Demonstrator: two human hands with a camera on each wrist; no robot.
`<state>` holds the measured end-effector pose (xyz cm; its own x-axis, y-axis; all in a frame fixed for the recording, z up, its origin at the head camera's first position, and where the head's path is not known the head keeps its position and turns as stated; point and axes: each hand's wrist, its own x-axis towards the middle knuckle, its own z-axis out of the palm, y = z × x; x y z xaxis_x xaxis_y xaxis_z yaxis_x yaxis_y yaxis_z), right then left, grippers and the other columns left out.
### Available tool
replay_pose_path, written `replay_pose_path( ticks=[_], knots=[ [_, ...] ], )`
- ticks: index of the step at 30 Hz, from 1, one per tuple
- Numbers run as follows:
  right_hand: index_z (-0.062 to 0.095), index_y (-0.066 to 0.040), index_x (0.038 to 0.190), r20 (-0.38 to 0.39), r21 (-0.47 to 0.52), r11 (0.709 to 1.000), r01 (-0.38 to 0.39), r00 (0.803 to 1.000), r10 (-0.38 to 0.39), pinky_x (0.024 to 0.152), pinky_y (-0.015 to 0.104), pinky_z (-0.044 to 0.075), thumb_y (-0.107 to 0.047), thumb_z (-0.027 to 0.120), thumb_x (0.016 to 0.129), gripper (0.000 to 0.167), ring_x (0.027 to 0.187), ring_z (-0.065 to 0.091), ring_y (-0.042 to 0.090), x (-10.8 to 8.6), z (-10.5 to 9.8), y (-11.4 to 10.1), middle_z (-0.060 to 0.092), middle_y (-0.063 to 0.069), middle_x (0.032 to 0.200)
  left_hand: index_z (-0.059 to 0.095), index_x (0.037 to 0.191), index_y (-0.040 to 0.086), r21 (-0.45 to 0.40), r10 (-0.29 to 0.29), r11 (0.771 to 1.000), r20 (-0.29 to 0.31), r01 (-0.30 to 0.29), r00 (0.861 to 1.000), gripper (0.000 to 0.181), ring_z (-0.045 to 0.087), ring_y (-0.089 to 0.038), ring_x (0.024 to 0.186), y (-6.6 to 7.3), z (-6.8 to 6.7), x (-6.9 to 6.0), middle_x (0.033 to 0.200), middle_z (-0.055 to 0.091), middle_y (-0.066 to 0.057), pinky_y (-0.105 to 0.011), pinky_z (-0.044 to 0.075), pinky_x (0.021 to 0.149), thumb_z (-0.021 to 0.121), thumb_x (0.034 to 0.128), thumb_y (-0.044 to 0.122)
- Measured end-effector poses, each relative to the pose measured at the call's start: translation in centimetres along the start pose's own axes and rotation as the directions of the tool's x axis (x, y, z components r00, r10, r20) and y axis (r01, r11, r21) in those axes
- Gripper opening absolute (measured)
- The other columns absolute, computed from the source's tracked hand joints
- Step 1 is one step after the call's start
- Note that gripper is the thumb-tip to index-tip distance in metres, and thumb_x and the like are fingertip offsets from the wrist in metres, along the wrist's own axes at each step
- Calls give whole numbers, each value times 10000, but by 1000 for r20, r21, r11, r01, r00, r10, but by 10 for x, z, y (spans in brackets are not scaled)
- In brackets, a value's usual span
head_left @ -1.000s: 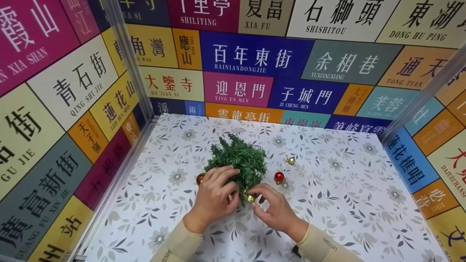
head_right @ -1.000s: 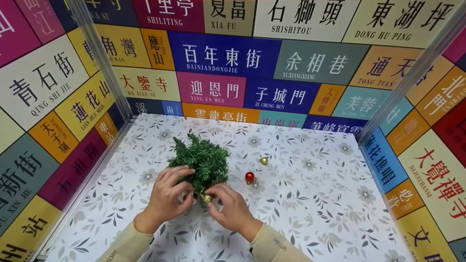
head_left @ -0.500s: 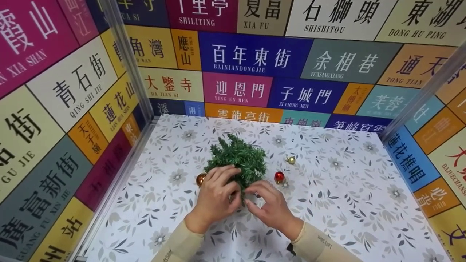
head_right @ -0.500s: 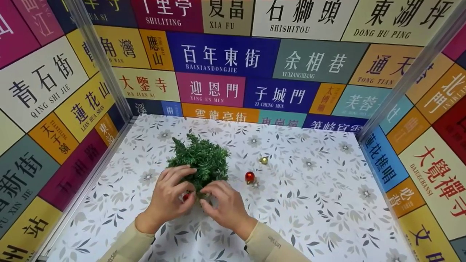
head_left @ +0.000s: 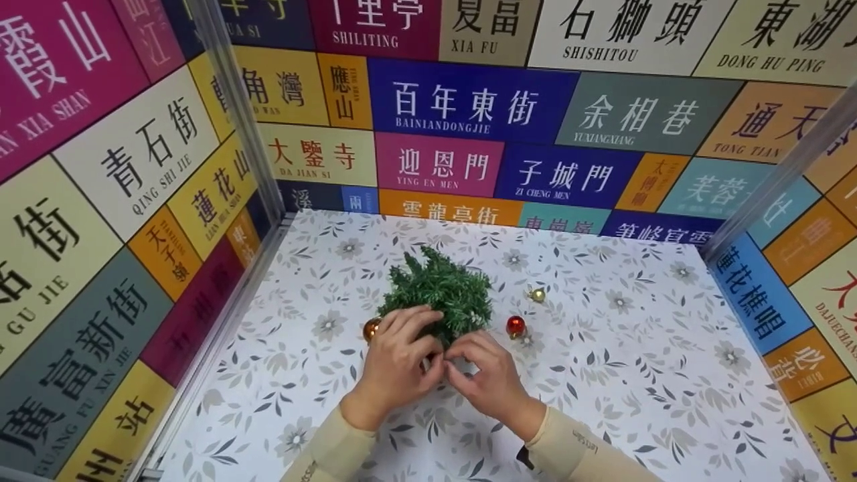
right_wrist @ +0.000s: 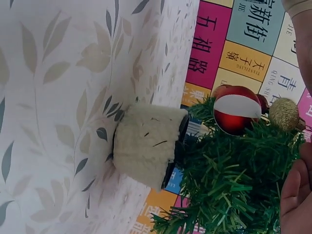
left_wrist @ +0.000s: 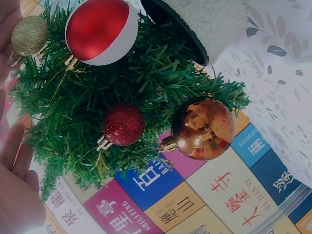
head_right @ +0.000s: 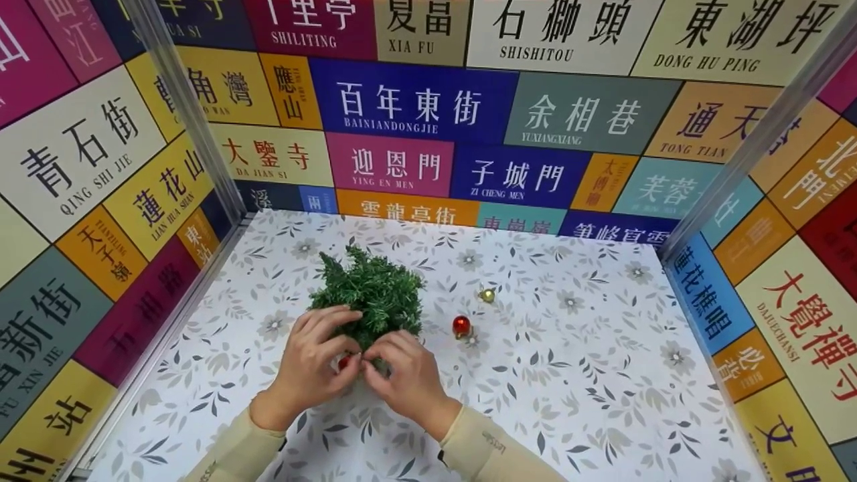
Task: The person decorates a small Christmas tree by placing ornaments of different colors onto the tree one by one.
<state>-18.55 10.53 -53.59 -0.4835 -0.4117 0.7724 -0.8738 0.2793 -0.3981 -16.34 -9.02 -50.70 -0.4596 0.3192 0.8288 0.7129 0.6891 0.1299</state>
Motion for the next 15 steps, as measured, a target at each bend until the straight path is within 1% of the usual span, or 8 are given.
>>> replay_pose_path(
  ticks=[4,8,12,15],
  knots=[
    [680,-185,907,10,-24,1000,-20,1000,20,664,190,440,-119,713,881,78,776,524,71,-2,0,2,615,-112,933,660,669,157,27,2,1000,21,-2,1000,146,538,-289,1250,-2,0,-3,1246,644,-90,-487,402,1042,635,812,156],
    [664,-215,897,22,-67,996,-57,998,59,659,169,418,-117,715,872,114,766,507,57,-3,0,4,591,-135,902,647,646,142,82,10,997,42,-13,999,171,536,-296,1252,-4,0,-6,1241,643,-101,-493,403,1044,604,811,147],
    [661,-211,882,5,-118,991,-63,998,64,669,188,441,-129,708,873,95,784,529,68,-2,2,4,592,-116,875,638,654,132,125,11,992,42,-16,999,146,552,-296,1230,-6,2,-6,1218,651,-102,-485,412,1035,615,797,145],
    [659,-201,873,-16,-154,986,-67,998,65,671,209,463,-142,707,881,77,792,542,70,-1,3,5,593,-106,867,647,671,130,140,3,990,28,-7,1000,128,572,-293,1197,-7,3,-6,1191,661,-96,-477,422,1024,629,797,145]
  ],
)
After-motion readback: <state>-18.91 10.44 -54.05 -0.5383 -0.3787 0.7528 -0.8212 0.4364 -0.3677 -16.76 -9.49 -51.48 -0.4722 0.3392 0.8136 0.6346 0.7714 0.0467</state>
